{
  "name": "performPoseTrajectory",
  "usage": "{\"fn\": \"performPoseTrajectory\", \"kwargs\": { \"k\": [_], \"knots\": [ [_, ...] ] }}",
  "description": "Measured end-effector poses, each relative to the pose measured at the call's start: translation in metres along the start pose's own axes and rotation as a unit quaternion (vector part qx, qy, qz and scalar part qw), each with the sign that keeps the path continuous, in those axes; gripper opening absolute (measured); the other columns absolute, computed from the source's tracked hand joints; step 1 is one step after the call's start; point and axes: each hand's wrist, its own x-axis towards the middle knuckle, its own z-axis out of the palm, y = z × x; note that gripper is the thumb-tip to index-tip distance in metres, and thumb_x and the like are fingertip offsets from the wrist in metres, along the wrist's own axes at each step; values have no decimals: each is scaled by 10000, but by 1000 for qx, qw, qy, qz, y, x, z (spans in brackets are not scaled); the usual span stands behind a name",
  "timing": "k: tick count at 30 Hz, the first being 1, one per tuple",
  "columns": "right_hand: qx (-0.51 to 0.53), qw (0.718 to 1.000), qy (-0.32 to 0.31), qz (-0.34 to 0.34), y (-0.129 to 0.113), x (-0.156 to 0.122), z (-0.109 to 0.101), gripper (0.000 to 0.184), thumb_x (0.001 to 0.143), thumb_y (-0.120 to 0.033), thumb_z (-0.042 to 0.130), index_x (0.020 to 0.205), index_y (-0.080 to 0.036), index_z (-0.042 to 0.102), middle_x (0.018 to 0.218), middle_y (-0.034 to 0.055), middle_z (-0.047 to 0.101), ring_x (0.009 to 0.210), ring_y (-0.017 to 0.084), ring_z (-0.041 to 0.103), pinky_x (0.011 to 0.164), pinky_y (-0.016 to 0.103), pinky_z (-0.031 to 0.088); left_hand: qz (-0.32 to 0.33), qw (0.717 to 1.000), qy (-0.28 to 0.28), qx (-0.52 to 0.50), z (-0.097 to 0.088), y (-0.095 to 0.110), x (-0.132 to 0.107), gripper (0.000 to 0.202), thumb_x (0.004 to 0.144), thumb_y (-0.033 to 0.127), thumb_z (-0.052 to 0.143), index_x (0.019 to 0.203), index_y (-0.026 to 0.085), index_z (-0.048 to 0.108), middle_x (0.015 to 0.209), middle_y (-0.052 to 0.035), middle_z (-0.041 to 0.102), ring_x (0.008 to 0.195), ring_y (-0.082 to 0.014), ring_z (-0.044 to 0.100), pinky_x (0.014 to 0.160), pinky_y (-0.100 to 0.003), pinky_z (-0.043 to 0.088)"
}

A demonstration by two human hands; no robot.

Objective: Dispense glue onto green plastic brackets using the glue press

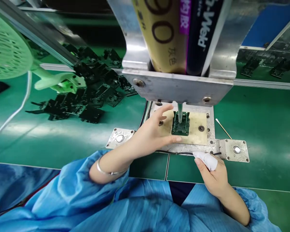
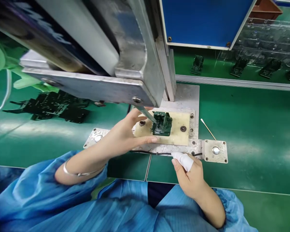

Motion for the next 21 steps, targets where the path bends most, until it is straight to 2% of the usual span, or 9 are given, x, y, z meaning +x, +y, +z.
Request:
{"fn": "performPoseTrajectory", "kwargs": {
  "k": [2, 6, 10, 12, 14, 16, 18, 19, 21],
  "knots": [
    [4, 1000, 2, 0, 1, 0, 0, 153, 945, -212, 587, 912, -205, 736, 677, 3, 689, 587, 150, 659, 587, 250, 563, -29, 998, -43, -40, 1, 0, 12, 678, 697, 377, 881, 1284, 169, 611, 1218, -141, 684, 1112, -322, 681, 1012, -528, 540],
    [3, 1000, -1, -1, 0, 0, -1, 172, 950, -221, 581, 860, -205, 727, 658, 0, 670, 572, 144, 639, 573, 244, 546, -48, 988, -67, -132, 3, 10, 19, 577, 743, 443, 843, 1207, 144, 675, 1138, -147, 735, 1091, -310, 701, 993, -505, 565],
    [4, 1000, -5, 2, 0, 1, -1, 220, 949, -230, 583, 764, -205, 698, 623, -5, 638, 548, 137, 612, 549, 242, 521, -113, 977, -96, -151, -2, 22, 11, 530, 780, 621, 747, 996, 137, 758, 842, -91, 750, 765, -250, 724, 688, -374, 621],
    [14, 1000, 1, 5, 2, 2, 1, 207, 947, -240, 589, 781, -203, 706, 633, -3, 652, 555, 141, 621, 562, 246, 530, -140, 970, -115, -160, -4, 27, 2, 530, 795, 670, 700, 807, 144, 764, 666, -58, 687, 588, -196, 655, 520, -294, 547],
    [20, 1000, 7, 11, 7, 0, 1, 187, 948, -264, 596, 831, -197, 727, 666, 7, 680, 570, 147, 633, 581, 256, 543, -174, 952, -133, -211, -4, 32, -10, 541, 793, 680, 693, 687, 151, 739, 585, -56, 644, 511, -180, 615, 456, -275, 496],
    [19, 999, 12, 26, 10, -5, -4, 200, 958, -305, 598, 888, -191, 747, 713, 26, 707, 602, 159, 650, 598, 272, 551, -227, 908, -179, -304, -2, 39, -25, 549, 753, 694, 716, 715, 148, 757, 629, -95, 689, 539, -221, 663, 474, -311, 520],
    [35, 999, 14, 37, 8, -12, -16, 254, 975, -362, 590, 880, -196, 757, 698, 32, 696, 592, 161, 638, 566, 274, 533, -287, 835, -263, -389, 1, 46, -40, 610, 716, 722, 714, 854, 135, 800, 751, -149, 754, 622, -294, 724, 516, -371, 554],
    [53, 998, 8, 34, 2, -15, -24, 298, 983, -403, 579, 858, -204, 762, 670, 30, 677, 567, 156, 619, 536, 270, 514, -310, 799, -304, -417, 3, 48, -47, 645, 702, 732, 709, 906, 128, 811, 806, -167, 772, 660, -323, 738, 534, -393, 561],
    [86, 996, -26, 19, -18, -16, -40, 412, 971, -538, 564, 794, -225, 765, 624, 27, 639, 526, 146, 580, 500, 269, 480, -329, 750, -355, -451, 8, 50, -59, 659, 688, 720, 712, 940, 121, 824, 889, -176, 788, 716, -346, 744, 574, -410, 564]
  ]
}}
